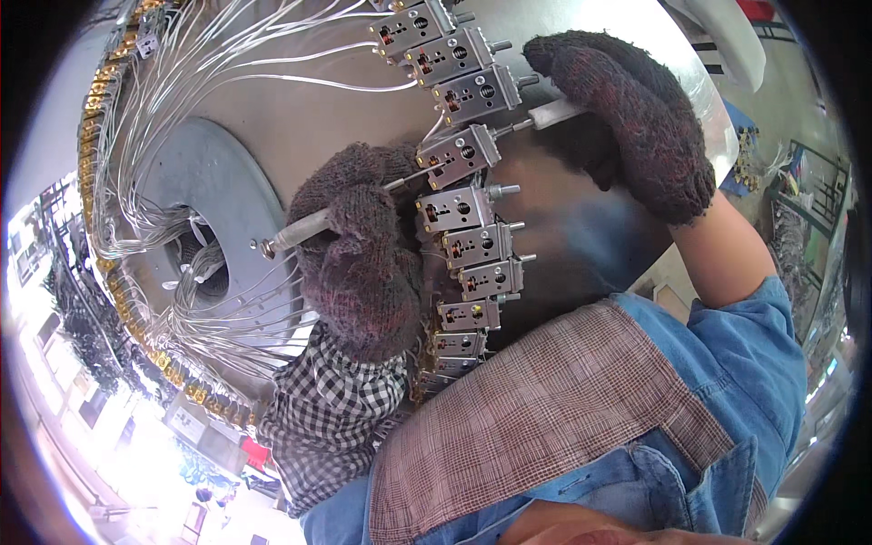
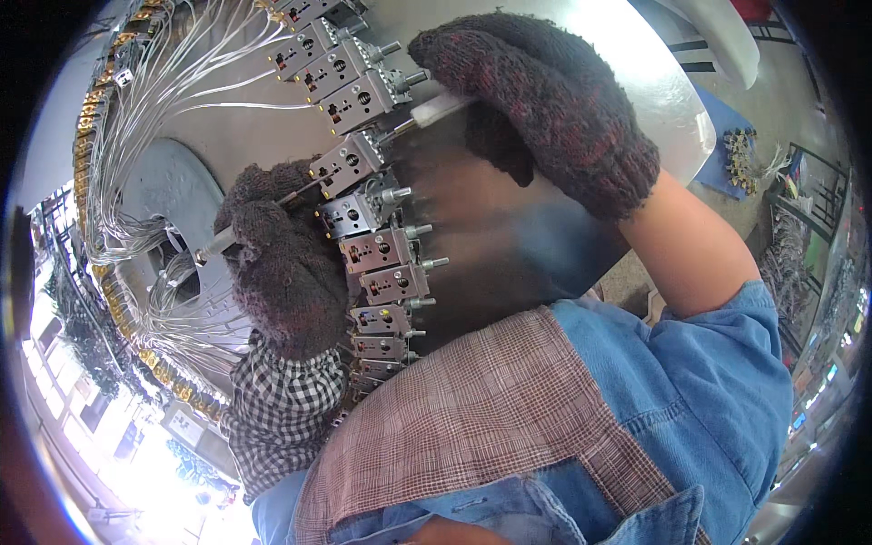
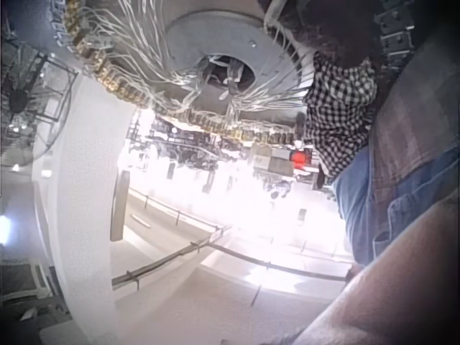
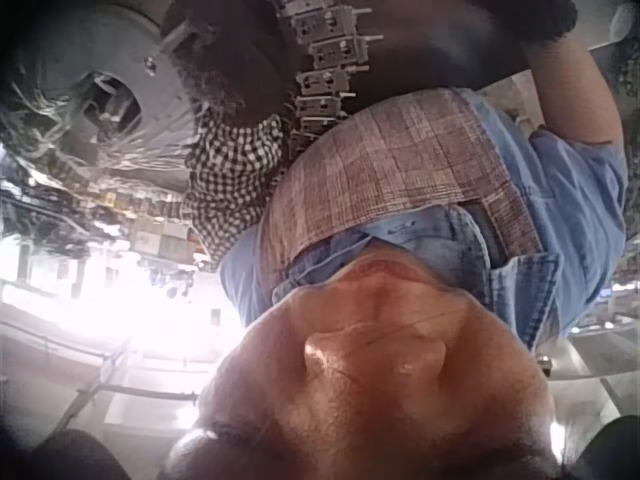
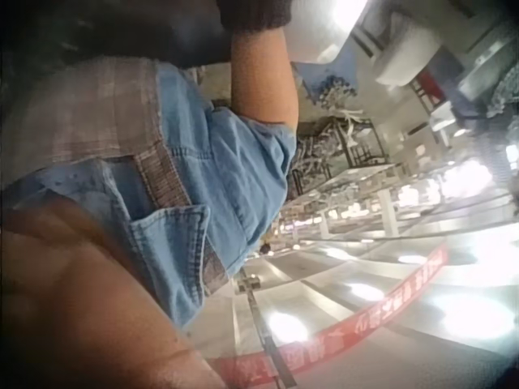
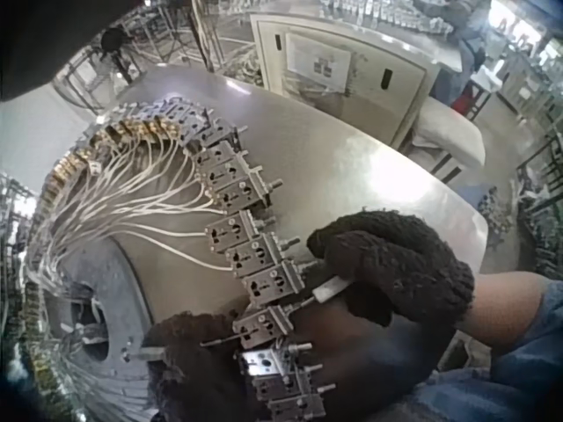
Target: Manual assembly and wiring of a large circular electronic component using a handheld tool.
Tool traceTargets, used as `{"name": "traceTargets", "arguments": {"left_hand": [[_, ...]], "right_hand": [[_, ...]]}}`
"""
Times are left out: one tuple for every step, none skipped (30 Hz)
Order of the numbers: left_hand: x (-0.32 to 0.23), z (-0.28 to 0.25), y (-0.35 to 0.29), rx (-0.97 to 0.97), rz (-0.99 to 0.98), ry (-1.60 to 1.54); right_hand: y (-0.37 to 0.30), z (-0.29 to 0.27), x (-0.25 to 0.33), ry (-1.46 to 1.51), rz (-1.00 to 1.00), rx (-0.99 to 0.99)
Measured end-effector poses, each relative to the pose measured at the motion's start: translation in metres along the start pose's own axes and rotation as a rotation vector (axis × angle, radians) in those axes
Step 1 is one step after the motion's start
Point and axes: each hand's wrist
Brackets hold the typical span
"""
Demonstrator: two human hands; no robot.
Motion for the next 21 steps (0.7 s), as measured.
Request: {"name": "traceTargets", "arguments": {"left_hand": [[0.002, 0.003, 0.002, 0.001, 0.0, -0.001], [0.004, 0.009, 0.005, 0.141, 0.153, 0.192], [0.006, 0.013, 0.007, 0.281, 0.307, 0.385], [0.004, 0.012, 0.007, 0.28, 0.309, 0.385], [0.002, 0.012, 0.008, 0.266, 0.28, 0.425], [0.001, 0.011, 0.008, 0.252, 0.25, 0.465], [0.0, 0.017, 0.005, 0.253, 0.251, 0.463], [-0.002, 0.026, 0.002, 0.218, 0.205, 0.402], [-0.002, 0.031, 0.0, 0.183, 0.159, 0.341], [-0.002, 0.028, 0.001, 0.186, 0.161, 0.339], [0.0, 0.023, 0.002, 0.185, 0.154, 0.327], [0.001, 0.02, 0.004, 0.185, 0.146, 0.314], [0.001, 0.019, 0.006, 0.189, 0.144, 0.312], [-0.004, 0.02, 0.005, 0.221, 0.154, 0.338], [-0.009, 0.022, 0.003, 0.254, 0.163, 0.364], [-0.007, 0.022, 0.003, 0.256, 0.157, 0.361], [-0.006, 0.023, 0.003, 0.193, 0.149, 0.39], [-0.005, 0.024, 0.002, 0.129, 0.142, 0.421], [-0.003, 0.023, 0.002, 0.13, 0.139, 0.419], [-0.002, 0.024, 0.001, 0.118, 0.169, 0.442], [-0.001, 0.025, 0.0, 0.106, 0.198, 0.465]], "right_hand": [[0.004, -0.003, -0.005, -0.001, 0.0, -0.001], [0.009, -0.007, -0.013, -0.302, -0.309, -0.063], [0.011, -0.01, -0.017, -0.605, -0.619, -0.126], [0.009, -0.008, -0.015, -0.605, -0.621, -0.124], [0.004, -0.005, -0.01, -0.287, -0.309, -0.034], [0.002, -0.003, -0.008, 0.031, 0.004, 0.055], [0.002, -0.001, -0.008, 0.029, 0.003, 0.054], [0.001, 0.001, -0.009, 0.16, 0.022, 0.055], [0.001, 0.002, -0.01, 0.292, 0.042, 0.055], [0.0, 0.002, -0.007, 0.291, 0.039, 0.053], [-0.002, 0.001, -0.002, 0.342, 0.13, 0.059], [-0.004, 0.001, 0.001, 0.394, 0.222, 0.065], [-0.004, 0.002, 0.002, 0.394, 0.221, 0.061], [-0.006, 0.003, 0.007, 0.421, 0.19, 0.073], [-0.007, 0.004, 0.013, 0.448, 0.159, 0.086], [-0.007, 0.003, 0.01, 0.447, 0.163, 0.08], [-0.007, 0.001, 0.008, 0.42, 0.16, 0.117], [-0.007, 0.0, 0.006, 0.392, 0.158, 0.155], [-0.007, 0.002, 0.005, 0.391, 0.16, 0.152], [-0.008, 0.004, 0.004, 0.395, 0.156, 0.1], [-0.009, 0.005, 0.004, 0.399, 0.151, 0.047]]}}
Point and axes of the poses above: each hand's wrist, its own y-axis towards the middle knuckle, its own z-axis out of the palm, x = y × z, and after that the axes turned 9 degrees about z, right-handed
